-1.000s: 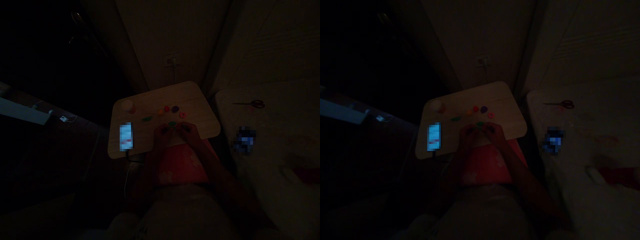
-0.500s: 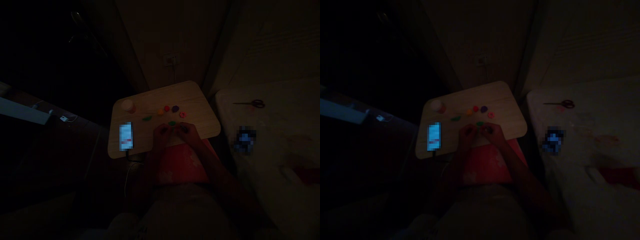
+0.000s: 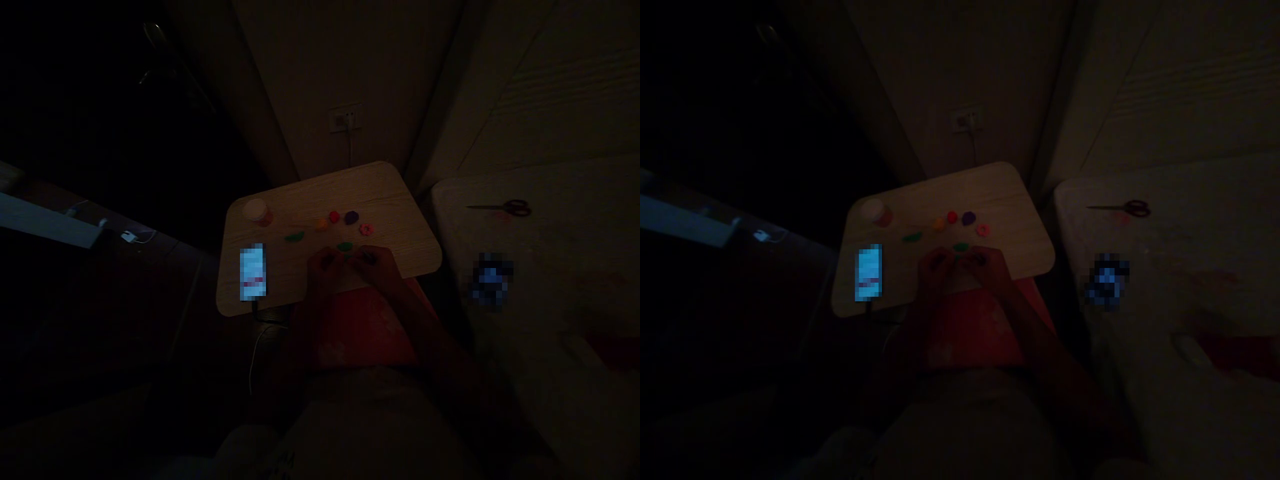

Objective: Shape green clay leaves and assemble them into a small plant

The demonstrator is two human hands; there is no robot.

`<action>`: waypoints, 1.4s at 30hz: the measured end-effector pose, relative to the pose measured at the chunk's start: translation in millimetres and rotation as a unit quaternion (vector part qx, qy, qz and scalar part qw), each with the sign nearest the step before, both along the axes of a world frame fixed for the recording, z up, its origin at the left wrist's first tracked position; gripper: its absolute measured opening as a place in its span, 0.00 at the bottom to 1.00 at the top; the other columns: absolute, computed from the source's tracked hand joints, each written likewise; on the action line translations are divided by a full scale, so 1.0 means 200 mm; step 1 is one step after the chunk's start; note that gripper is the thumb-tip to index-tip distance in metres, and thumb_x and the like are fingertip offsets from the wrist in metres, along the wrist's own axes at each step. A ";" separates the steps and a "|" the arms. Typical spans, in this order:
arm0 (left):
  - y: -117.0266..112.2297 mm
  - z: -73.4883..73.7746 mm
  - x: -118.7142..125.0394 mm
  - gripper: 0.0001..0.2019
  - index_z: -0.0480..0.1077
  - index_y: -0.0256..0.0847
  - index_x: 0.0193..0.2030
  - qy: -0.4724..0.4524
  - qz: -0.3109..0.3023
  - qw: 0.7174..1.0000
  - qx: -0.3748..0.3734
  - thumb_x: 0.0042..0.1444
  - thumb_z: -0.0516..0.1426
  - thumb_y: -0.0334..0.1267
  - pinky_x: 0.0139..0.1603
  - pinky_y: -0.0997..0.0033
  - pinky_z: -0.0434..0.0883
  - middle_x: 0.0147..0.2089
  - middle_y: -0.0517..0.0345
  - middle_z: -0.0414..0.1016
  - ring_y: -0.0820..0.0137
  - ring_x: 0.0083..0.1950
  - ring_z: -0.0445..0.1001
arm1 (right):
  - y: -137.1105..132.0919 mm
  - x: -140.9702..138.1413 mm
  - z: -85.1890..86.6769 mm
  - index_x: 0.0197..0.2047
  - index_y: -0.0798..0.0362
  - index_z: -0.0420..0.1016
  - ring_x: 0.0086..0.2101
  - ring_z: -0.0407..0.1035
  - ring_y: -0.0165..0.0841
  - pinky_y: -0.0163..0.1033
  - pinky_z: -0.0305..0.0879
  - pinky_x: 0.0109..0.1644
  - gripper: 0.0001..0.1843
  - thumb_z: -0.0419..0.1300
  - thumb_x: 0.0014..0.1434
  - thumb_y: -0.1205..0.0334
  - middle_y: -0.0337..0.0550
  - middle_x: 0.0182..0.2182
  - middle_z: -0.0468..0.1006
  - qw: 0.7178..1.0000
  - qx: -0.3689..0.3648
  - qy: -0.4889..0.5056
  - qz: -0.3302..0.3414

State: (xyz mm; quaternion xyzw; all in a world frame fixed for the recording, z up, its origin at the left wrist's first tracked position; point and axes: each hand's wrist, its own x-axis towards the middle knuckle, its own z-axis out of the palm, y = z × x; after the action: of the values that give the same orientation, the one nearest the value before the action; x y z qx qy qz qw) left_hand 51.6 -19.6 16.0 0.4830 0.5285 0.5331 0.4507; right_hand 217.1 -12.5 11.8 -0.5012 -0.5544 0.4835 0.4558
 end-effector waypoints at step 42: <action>-0.18 -0.02 0.02 0.29 0.54 0.41 0.78 0.449 -0.254 0.826 0.226 0.72 0.50 0.36 0.78 0.45 0.63 0.77 0.43 0.62 0.56 0.78 0.60 | 0.01 0.27 0.18 0.46 0.52 0.85 0.38 0.79 0.42 0.39 0.61 0.36 0.23 0.55 0.69 0.46 0.51 0.37 0.87 0.931 0.007 -0.359 -0.072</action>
State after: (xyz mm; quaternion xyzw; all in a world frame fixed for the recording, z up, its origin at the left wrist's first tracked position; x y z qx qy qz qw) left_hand 55.2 -54.7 12.2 0.8745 0.3961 0.2287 0.1616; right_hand 271.0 -9.9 48.0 -0.6764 -0.6469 0.2337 0.2634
